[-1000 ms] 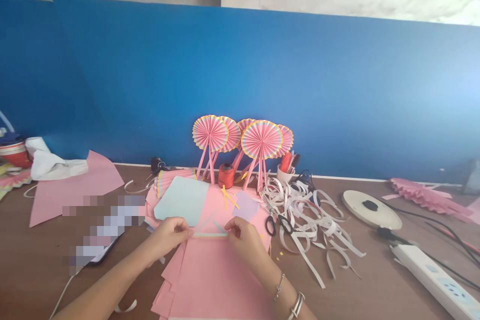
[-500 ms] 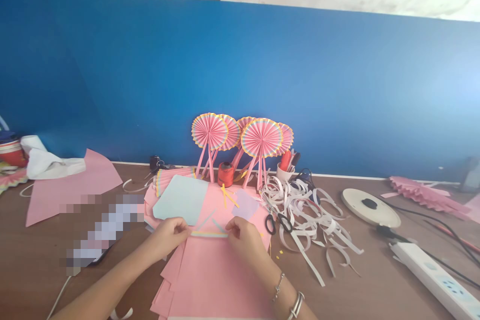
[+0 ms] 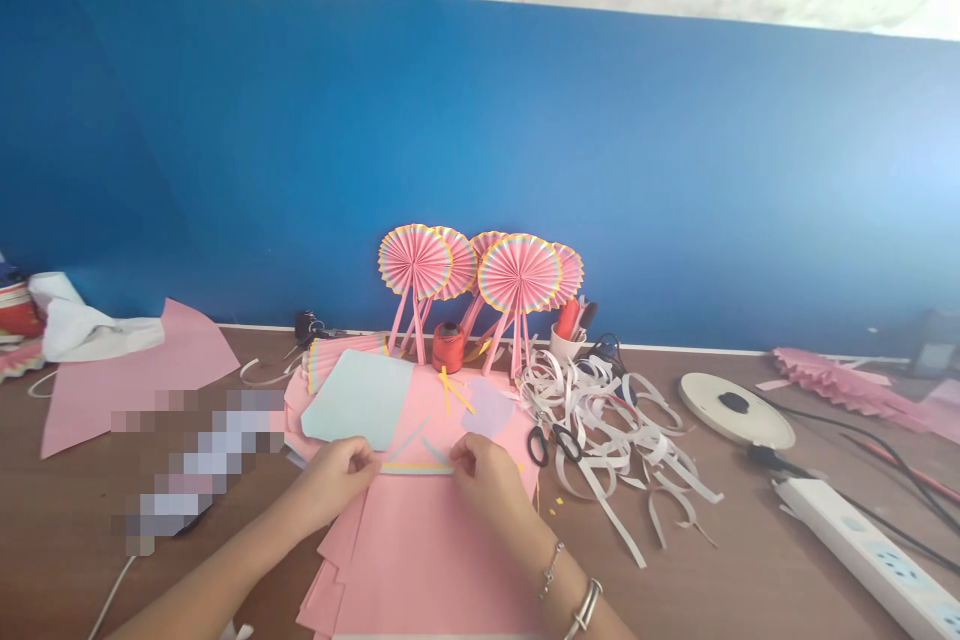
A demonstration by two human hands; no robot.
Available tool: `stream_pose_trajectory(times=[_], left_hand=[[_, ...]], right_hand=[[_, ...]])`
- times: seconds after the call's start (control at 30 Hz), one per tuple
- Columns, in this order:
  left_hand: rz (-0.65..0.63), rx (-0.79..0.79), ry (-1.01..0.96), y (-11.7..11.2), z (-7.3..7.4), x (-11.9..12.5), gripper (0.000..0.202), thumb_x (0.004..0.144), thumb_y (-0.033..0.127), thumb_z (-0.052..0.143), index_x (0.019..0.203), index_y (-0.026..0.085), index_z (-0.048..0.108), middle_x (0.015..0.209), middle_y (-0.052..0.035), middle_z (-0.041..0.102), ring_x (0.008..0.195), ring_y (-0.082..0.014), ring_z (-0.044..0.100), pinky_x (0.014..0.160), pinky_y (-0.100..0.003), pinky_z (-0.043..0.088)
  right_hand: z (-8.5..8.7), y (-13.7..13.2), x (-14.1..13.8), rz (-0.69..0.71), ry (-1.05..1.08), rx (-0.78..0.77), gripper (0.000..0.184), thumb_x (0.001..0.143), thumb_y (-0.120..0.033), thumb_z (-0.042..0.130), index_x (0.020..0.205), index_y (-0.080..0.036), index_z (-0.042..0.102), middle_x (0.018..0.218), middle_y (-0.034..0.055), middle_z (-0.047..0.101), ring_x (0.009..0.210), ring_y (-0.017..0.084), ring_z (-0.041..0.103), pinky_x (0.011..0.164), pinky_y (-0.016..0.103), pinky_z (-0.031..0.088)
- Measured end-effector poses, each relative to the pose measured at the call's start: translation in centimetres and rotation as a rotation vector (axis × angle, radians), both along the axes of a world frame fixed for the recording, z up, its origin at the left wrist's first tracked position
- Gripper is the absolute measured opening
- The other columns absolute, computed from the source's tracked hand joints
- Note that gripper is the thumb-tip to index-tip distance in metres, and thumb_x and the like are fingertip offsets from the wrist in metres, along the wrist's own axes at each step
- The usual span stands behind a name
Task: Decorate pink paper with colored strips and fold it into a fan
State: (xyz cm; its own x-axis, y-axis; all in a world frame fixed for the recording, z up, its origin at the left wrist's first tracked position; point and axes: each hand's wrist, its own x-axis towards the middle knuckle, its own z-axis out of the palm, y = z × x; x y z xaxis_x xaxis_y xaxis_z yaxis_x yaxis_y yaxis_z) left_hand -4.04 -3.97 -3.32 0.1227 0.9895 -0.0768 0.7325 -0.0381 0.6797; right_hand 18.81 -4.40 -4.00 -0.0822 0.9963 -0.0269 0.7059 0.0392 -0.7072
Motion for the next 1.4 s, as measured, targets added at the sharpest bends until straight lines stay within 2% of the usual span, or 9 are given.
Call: stream_pose_trajectory(times=[0.27, 0.6, 0.8, 0.93, 1.2, 1.4], left_hand=[[-0.001, 0.012, 0.028, -0.16, 0.08, 0.23, 0.017, 0.075, 0.013, 0.047, 0.060, 0.020, 0.045, 0.064, 0.0003, 0.059, 0.064, -0.0147, 0.054, 0.059, -0.024, 0.034], [0.009, 0.020, 0.059, -0.43, 0.75, 0.64, 0.020, 0.074, 0.012, 0.047, 0.057, 0.020, 0.040, 0.060, 0.0029, 0.052, 0.061, -0.0131, 0.050, 0.056, -0.023, 0.030], [0.011, 0.031, 0.040, -0.31, 0.10, 0.62, 0.017, 0.072, 0.010, 0.047, 0.059, 0.019, 0.044, 0.062, 0.0018, 0.055, 0.062, -0.0132, 0.051, 0.056, -0.023, 0.031], [0.014, 0.031, 0.033, -0.25, -0.03, 0.61, 0.018, 0.071, 0.008, 0.047, 0.058, 0.019, 0.043, 0.061, 0.0019, 0.055, 0.060, -0.0129, 0.050, 0.055, -0.024, 0.030], [0.033, -0.017, 0.021, -0.48, 0.62, 0.81, 0.019, 0.071, 0.006, 0.046, 0.058, 0.020, 0.043, 0.063, 0.0013, 0.056, 0.062, -0.0136, 0.051, 0.056, -0.024, 0.030], [0.028, -0.016, 0.010, -0.39, 0.33, 0.82, 0.019, 0.071, 0.007, 0.046, 0.058, 0.020, 0.042, 0.062, 0.0016, 0.055, 0.062, -0.0141, 0.051, 0.056, -0.024, 0.031]], right_hand=[[0.18, -0.13, -0.16, -0.006, 0.017, -0.008, 0.022, 0.065, -0.012, 0.044, 0.076, -0.018, 0.061, 0.067, 0.0000, 0.061, 0.063, 0.014, 0.054, 0.058, 0.022, 0.035], [0.14, -0.16, -0.03, -0.015, 0.021, -0.064, 0.020, 0.064, -0.017, 0.046, 0.077, -0.019, 0.061, 0.060, -0.0024, 0.054, 0.058, 0.013, 0.048, 0.052, 0.021, 0.028], [-0.37, 0.20, 0.22, 0.031, -0.004, -0.056, 0.018, 0.064, -0.020, 0.047, 0.076, -0.020, 0.060, 0.056, -0.0044, 0.047, 0.054, 0.011, 0.040, 0.051, 0.022, 0.024], [-0.43, 0.10, 0.11, 0.023, 0.026, -0.097, 0.016, 0.064, -0.022, 0.048, 0.075, -0.019, 0.060, 0.054, -0.0049, 0.043, 0.053, 0.011, 0.039, 0.050, 0.022, 0.022], [0.15, -0.08, -0.05, -0.009, 0.020, -0.107, 0.016, 0.067, -0.026, 0.049, 0.075, -0.020, 0.062, 0.055, -0.0037, 0.051, 0.053, 0.011, 0.042, 0.050, 0.021, 0.026], [-0.23, 0.11, 0.10, -0.008, 0.019, -0.093, 0.017, 0.067, -0.028, 0.050, 0.075, -0.021, 0.063, 0.057, -0.0020, 0.055, 0.054, 0.013, 0.046, 0.051, 0.022, 0.028]])
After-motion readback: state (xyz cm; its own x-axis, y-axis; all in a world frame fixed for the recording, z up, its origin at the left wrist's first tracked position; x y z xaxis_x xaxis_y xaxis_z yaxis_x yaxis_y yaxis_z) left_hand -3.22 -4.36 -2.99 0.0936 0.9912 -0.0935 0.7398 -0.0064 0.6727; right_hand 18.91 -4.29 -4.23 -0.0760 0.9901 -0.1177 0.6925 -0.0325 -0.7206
